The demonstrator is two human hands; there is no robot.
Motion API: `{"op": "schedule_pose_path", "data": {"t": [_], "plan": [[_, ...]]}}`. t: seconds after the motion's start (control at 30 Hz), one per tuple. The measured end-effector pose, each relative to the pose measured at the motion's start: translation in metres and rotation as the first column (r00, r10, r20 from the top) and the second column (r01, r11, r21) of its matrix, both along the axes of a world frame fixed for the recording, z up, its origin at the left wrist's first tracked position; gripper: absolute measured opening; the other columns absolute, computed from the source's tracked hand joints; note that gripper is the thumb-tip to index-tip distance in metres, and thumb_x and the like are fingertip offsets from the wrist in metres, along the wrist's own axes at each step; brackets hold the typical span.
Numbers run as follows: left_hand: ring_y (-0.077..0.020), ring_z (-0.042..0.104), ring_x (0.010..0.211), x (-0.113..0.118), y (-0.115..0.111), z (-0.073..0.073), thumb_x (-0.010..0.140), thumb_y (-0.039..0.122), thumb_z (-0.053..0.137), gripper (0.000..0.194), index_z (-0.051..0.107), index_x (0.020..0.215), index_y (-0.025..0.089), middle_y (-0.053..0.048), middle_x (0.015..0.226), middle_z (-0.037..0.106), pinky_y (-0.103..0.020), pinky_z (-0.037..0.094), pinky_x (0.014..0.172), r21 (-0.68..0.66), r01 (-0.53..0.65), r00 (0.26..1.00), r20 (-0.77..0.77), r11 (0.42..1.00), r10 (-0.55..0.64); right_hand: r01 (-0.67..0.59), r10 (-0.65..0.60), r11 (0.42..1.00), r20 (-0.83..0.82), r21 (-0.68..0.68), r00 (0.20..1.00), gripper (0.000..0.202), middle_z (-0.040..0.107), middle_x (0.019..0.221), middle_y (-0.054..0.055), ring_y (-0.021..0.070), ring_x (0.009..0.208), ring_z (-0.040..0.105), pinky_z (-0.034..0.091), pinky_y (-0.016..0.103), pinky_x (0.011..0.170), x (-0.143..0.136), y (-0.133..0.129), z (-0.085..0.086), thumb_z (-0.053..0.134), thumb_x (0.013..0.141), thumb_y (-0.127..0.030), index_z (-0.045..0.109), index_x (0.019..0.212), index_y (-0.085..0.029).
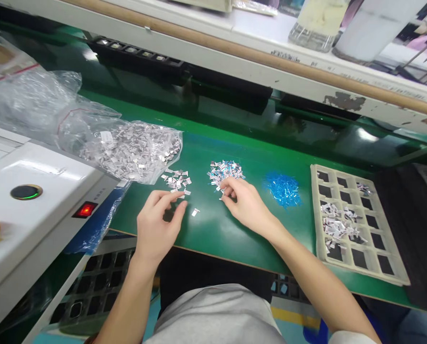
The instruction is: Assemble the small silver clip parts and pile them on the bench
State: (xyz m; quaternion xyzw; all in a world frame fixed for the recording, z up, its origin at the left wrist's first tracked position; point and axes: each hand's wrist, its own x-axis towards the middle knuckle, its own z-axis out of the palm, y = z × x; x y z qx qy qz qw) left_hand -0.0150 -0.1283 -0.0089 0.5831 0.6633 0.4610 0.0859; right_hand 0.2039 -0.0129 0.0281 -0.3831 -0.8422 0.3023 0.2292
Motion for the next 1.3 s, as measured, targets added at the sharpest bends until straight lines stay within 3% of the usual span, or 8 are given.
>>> {"op": "schedule_pose_path", "data": {"t": [0.23,0.37,0.53,0.63,0.73,0.97,1.17,1.3], "plan": [[-0.0257,0.062,0.100,-0.006,-0.001,0.001,0.104,0.022,0.061,0.024,0.073,0.125,0.026,-0.007,0.105,0.067,-0.040,0.053,0.088,-0.118,0.257,0.957,-0.108,0.959,-0.270,0.060,-0.081,0.971,0.082,0.230,0.993,0.021,0.071,0.106,0.007,0.0306,0.104,0.064,0.052,0.046,0.088,0.001,0.012,-0.003,0.062,0.096,-0.018,0.066,0.114,-0.028],[-0.0261,0.061,0.099,0.000,0.002,0.001,0.106,0.017,0.054,0.020,0.073,0.107,0.023,-0.007,0.101,0.068,-0.040,0.052,0.085,-0.152,0.315,0.935,-0.120,0.937,-0.334,0.124,-0.144,0.954,0.054,0.273,0.988,0.013,0.072,0.104,0.007,0.0293,0.099,0.065,0.052,0.045,0.089,-0.002,0.034,0.006,0.062,0.096,-0.023,0.067,0.108,-0.027],[-0.0198,0.063,0.083,0.001,0.000,0.005,0.104,0.018,0.055,0.017,0.069,0.098,0.024,-0.004,0.095,0.068,-0.033,0.051,0.076,-0.151,0.323,0.946,0.084,0.934,-0.314,0.256,-0.273,0.914,0.011,0.314,0.962,0.015,0.073,0.103,0.009,0.0276,0.091,0.065,0.053,0.045,0.090,-0.005,0.099,0.001,0.059,0.091,-0.021,0.069,0.102,-0.024],[-0.0170,0.062,0.076,0.004,-0.004,0.005,0.104,0.022,0.057,0.019,0.075,0.110,0.025,-0.003,0.092,0.068,-0.030,0.051,0.070,-0.098,0.306,0.932,0.232,0.947,-0.277,0.298,-0.336,0.900,0.069,0.317,0.939,0.021,0.073,0.107,0.012,0.0296,0.094,0.065,0.052,0.048,0.097,-0.007,0.137,-0.012,0.057,0.091,-0.019,0.073,0.105,-0.020],[-0.0182,0.068,0.085,0.008,-0.007,0.002,0.105,0.025,0.059,0.026,0.080,0.120,0.027,-0.006,0.100,0.072,-0.030,0.054,0.074,-0.054,0.288,0.911,0.324,0.956,-0.256,0.294,-0.352,0.907,0.158,0.303,0.922,0.024,0.071,0.107,0.015,0.0332,0.102,0.064,0.050,0.051,0.103,-0.008,0.156,-0.026,0.060,0.090,-0.019,0.077,0.107,-0.018],[-0.0226,0.080,0.080,0.014,-0.004,-0.005,0.090,0.033,0.080,0.012,0.084,0.095,0.022,-0.006,0.091,0.083,-0.034,0.069,0.079,-0.084,0.234,0.765,0.630,0.968,-0.130,0.344,-0.394,0.895,0.141,0.284,0.908,0.025,0.070,0.109,0.015,0.0324,0.102,0.064,0.050,0.051,0.105,-0.008,0.168,-0.042,0.061,0.089,-0.020,0.078,0.108,-0.017],[-0.0224,0.081,0.071,0.022,0.000,0.002,0.085,0.028,0.084,0.009,0.084,0.089,0.021,-0.004,0.079,0.082,-0.032,0.071,0.072,-0.088,0.253,0.695,0.710,0.964,-0.117,0.388,-0.420,0.893,0.116,0.227,0.900,0.017,0.071,0.102,0.011,0.0281,0.092,0.065,0.054,0.047,0.097,-0.011,0.171,-0.034,0.064,0.083,-0.018,0.076,0.095,-0.020],[-0.0214,0.081,0.070,0.025,0.000,0.002,0.085,0.026,0.083,0.006,0.085,0.088,0.021,-0.003,0.078,0.082,-0.031,0.071,0.071,-0.078,0.239,0.691,0.714,0.968,-0.113,0.415,-0.436,0.882,0.053,0.226,0.898,0.009,0.073,0.097,0.010,0.0269,0.086,0.066,0.054,0.046,0.092,-0.011,0.156,-0.024,0.062,0.085,-0.019,0.070,0.086,-0.021]]}}
